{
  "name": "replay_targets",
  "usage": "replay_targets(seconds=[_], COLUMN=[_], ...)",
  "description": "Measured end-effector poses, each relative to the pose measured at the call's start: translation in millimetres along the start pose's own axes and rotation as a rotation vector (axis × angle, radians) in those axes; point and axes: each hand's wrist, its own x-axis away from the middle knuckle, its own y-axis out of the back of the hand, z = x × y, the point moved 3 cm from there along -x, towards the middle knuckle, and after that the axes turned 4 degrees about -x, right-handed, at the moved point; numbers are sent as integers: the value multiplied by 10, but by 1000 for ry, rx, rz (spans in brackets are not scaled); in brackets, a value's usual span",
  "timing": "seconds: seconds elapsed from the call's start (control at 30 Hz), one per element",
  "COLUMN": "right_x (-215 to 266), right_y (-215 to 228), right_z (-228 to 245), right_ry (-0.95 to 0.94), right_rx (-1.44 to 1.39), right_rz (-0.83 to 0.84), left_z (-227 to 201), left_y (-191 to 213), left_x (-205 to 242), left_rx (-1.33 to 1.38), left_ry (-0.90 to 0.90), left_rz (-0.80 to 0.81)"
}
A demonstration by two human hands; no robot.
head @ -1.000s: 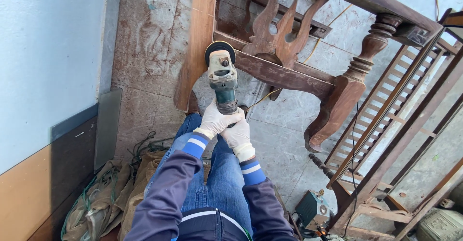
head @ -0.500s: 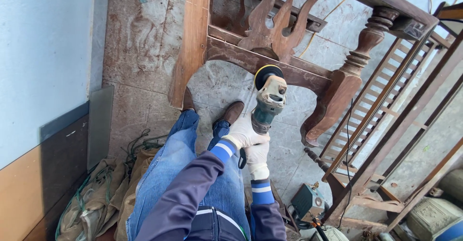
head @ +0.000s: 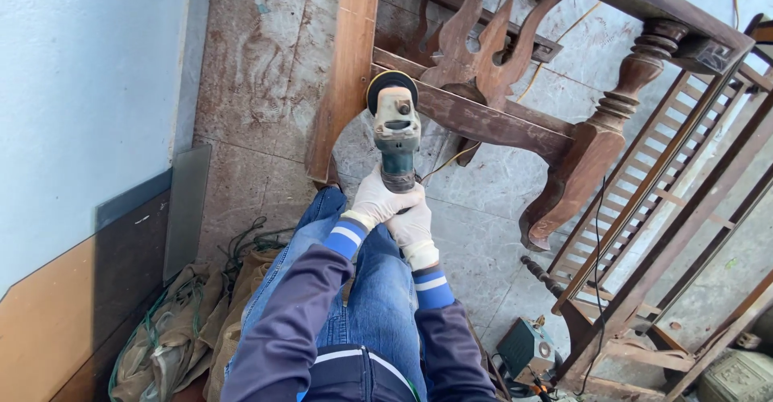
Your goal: The person sands an upside-down wooden chair. They first rub a sanding block by hand along the chair rails, then use an orbital sander to sand the seat frame, rails, and legs, moving the sander across different parts of the chair.
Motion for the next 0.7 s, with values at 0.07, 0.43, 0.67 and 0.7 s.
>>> replay_targets(seconds=[0.07,0.43,0.67,0.7], right_x=[3,103,94,79], right_y=[-81,6,-238,-225], right_z=[37,-375,-101,-129], right_ry=[11,77,43,49], right_rx=[3,-76,-108,-131], right_rz=[24,-61,-25,-36], left_z=[-43,91,43,43], left_y=[119,-122,220,193], left_x=[10,-43,12,-13], left_rx=[25,-381,-142,-188], left_ry=[-35,77,41,55], left_rz=[-28,81,11,24])
